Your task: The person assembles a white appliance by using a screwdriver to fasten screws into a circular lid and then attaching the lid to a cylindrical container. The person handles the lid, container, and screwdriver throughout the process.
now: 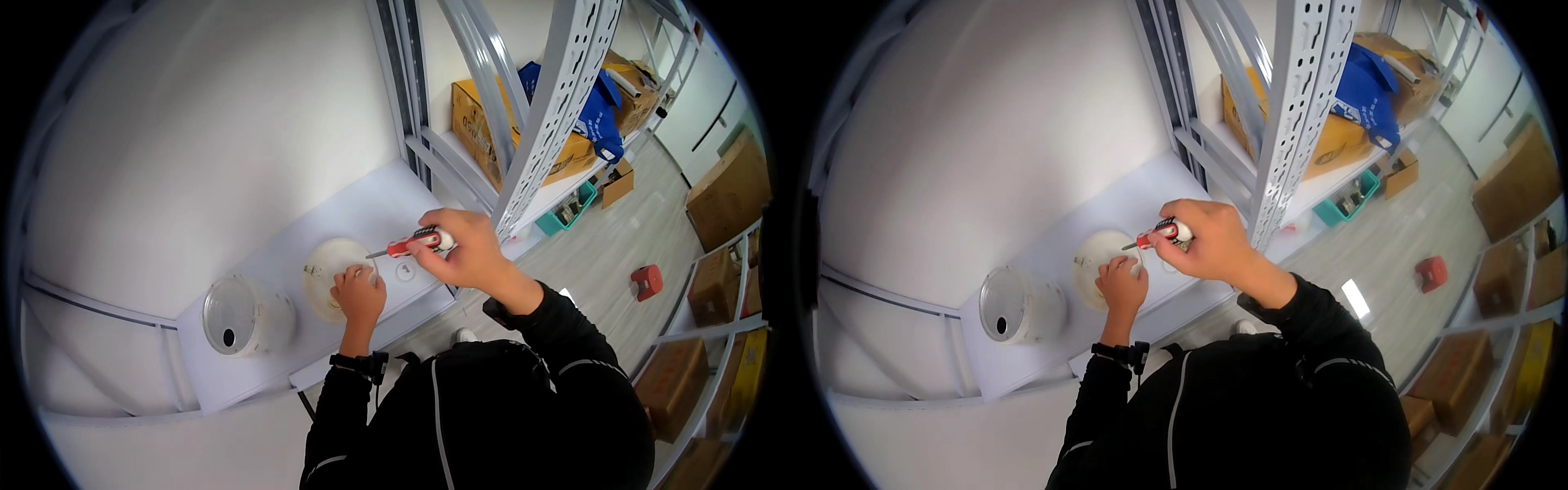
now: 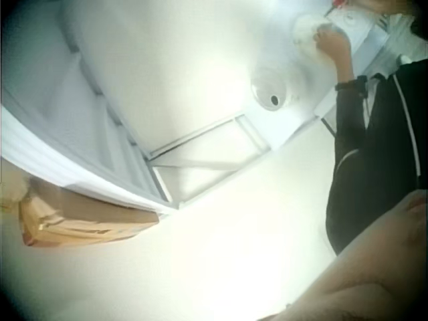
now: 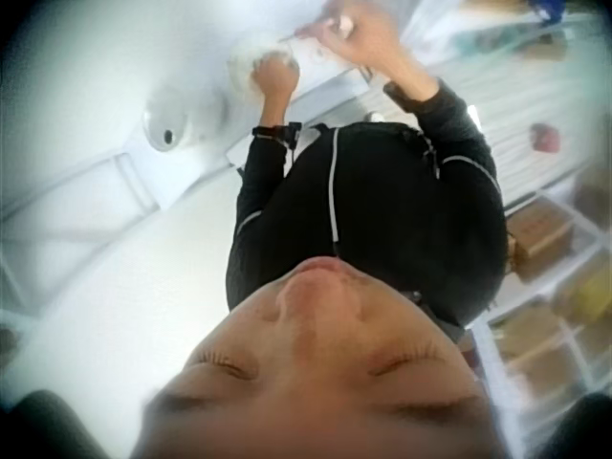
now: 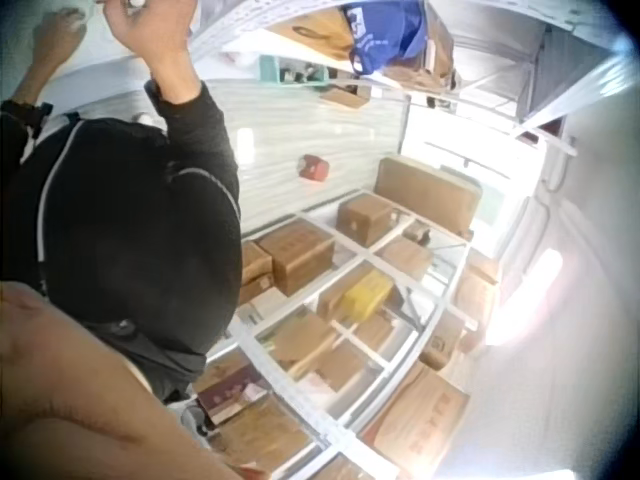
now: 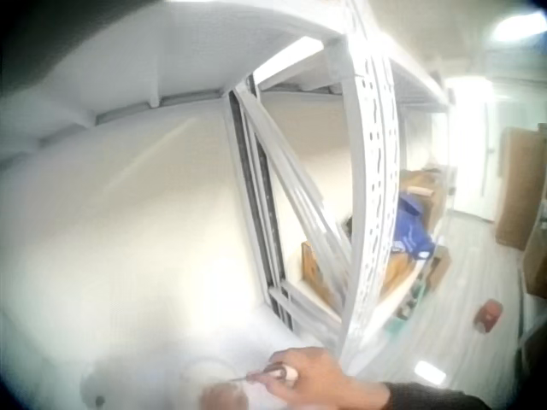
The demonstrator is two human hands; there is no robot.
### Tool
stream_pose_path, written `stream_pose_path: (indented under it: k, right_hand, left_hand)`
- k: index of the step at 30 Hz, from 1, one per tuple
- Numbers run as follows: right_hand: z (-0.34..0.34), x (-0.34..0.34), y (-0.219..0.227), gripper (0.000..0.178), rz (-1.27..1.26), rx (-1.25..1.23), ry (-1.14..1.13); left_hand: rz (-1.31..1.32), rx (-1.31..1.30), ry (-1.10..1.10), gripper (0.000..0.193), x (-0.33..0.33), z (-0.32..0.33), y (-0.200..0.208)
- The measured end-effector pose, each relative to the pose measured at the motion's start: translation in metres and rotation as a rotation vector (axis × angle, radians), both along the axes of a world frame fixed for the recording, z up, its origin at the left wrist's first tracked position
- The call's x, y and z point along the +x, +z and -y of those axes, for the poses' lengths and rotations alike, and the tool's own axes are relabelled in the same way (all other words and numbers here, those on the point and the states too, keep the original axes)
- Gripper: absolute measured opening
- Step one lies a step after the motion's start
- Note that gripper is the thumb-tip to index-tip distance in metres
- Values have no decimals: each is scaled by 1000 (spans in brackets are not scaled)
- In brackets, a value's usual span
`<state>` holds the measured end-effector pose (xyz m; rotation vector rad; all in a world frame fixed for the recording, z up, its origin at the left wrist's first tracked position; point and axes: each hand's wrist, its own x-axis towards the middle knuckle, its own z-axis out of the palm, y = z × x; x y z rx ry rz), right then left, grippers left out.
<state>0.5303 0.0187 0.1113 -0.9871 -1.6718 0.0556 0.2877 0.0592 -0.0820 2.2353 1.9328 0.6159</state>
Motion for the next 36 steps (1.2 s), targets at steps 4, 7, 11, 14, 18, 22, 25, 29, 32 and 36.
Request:
stream_pose_path:
  k: [4,7,11,14,18,22,25,29,32,36]
  right_hand:
    - [-3,34,6,28,-51,70,87]
    - [-4,57,2,29,5,69,186]
    - [-8,75,-6,31,68,147,260]
    - [-8,87,-12,32,40,92,245]
    - [-17,98,-22,36,28,115,298]
    - [-23,105,-24,37,49,121,336]
    - [-27,108,-26,38,53,116,344]
    - [-29,108,-24,38,66,112,361]
    - [-29,107,-24,38,74,108,358]
    - [-30,104,-23,37,48,112,354]
  left_hand:
    - [27,101,-76,18,38,-2,-3]
    - [-32,206,-86,12,56,-6,-14]
    - [-33,308,-74,4,66,-14,-46]
    - [-74,299,-60,6,72,-15,-60]
    - [-147,275,-18,14,78,-13,-66]
    - [-178,222,22,14,85,-12,-68]
    - [-226,173,50,15,86,-13,-66]
    - [-165,218,48,6,86,-16,-65]
    - [-119,238,27,6,84,-16,-67]
    - [-146,203,13,6,79,-18,-76]
